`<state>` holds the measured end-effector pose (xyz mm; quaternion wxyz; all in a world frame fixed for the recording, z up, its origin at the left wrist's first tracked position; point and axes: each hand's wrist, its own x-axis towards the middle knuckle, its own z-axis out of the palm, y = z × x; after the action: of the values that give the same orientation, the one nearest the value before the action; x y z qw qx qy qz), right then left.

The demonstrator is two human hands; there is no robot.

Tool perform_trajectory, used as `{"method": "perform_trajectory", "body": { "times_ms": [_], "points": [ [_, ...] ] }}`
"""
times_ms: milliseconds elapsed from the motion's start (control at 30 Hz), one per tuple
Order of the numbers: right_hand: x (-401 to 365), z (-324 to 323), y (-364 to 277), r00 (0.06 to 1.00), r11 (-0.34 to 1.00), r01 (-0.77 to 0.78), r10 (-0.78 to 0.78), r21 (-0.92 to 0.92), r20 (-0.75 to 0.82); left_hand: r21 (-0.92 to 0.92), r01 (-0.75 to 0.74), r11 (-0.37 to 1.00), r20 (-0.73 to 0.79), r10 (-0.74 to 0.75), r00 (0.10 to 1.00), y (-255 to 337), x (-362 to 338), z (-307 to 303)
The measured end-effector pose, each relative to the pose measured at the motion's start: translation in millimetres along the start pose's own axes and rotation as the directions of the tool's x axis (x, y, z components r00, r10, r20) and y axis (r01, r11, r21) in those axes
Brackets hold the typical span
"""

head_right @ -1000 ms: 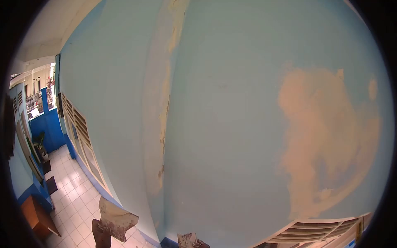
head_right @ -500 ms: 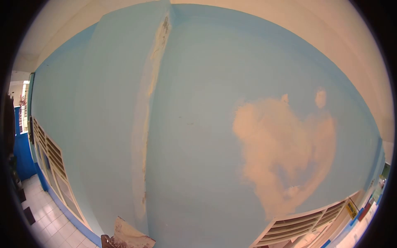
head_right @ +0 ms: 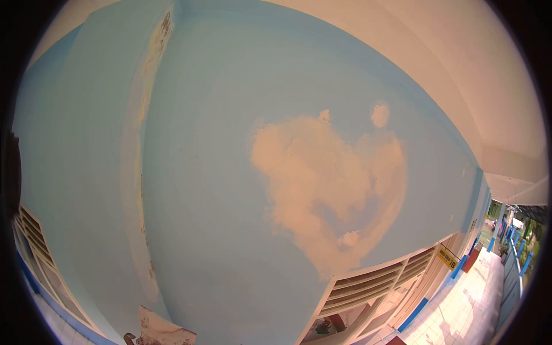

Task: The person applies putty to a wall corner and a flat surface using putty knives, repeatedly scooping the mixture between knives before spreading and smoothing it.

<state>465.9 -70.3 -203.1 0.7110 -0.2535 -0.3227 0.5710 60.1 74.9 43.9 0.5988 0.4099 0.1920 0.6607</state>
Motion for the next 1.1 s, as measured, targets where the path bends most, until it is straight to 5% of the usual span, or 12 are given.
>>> {"method": "perform_trajectory", "body": {
  "times_ms": [133, 167, 200, 300, 400, 533, 633, 700, 800, 900, 1000, 1100],
  "points": [
    [3, 16, -51, 0.964, 0.988, 0.107, -0.13, -0.11, -0.23, -0.023, 0.005, 1.0, -0.022, -0.005, 1.0, 6, 2, 25],
    [10, 55, -104, 0.942, 0.963, -0.034, 0.121, 0.268, -0.314, -0.039, 0.031, 0.999, -0.024, -0.032, 0.999, 2, 2, 24],
    [3, 122, -140, 0.947, 0.997, 0.049, -0.026, 0.064, -0.321, -0.054, 0.058, 0.997, -0.027, -0.06, 0.998, -5, 2, 22],
    [-15, 51, -99, 0.924, 0.93, 0.135, 0.005, 0.341, -0.381, -0.147, 0.101, 0.984, -0.026, -0.106, 0.994, -13, -2, 29],
    [-25, 94, -82, 0.926, 0.863, 0.094, 0.107, 0.496, -0.362, -0.107, 0.159, 0.981, -0.035, -0.164, 0.986, -22, -3, 36],
    [-9, 120, -123, 0.924, 0.92, 0.16, -0.011, 0.359, -0.383, -0.231, 0.422, 0.877, -0.068, -0.447, 0.892, -33, -2, 36],
    [-1, 157, -158, 0.904, 0.982, 0.148, -0.087, 0.114, -0.419, -0.309, 0.307, 0.9, 0.101, -0.289, 0.952, -7, -1, 96],
    [6, 139, -156, 0.872, 0.999, 0.034, -0.014, 0.033, -0.49, -0.352, 0.309, 0.883, 0.134, -0.279, 0.951, -21, 2, 93],
    [7, 129, -161, 0.872, 0.984, 0.053, -0.128, -0.169, -0.472, -0.349, 0.326, 0.878, 0.141, -0.295, 0.945, -32, 1, 88],
    [19, 170, -193, 0.821, 0.951, 0.284, -0.308, -0.124, -0.481, -0.304, 0.364, 0.88, 0.16, -0.329, 0.931, -36, 3, 86],
    [19, 119, -181, 0.867, 0.962, 0.271, -0.264, -0.044, -0.422, -0.317, 0.423, 0.849, 0.19, -0.38, 0.905, -39, 5, 85],
    [31, 151, -197, 0.832, 0.941, 0.252, -0.329, -0.224, -0.447, -0.43, 0.469, 0.772, 0.168, -0.442, 0.881, -42, 9, 78]
  ]
}}
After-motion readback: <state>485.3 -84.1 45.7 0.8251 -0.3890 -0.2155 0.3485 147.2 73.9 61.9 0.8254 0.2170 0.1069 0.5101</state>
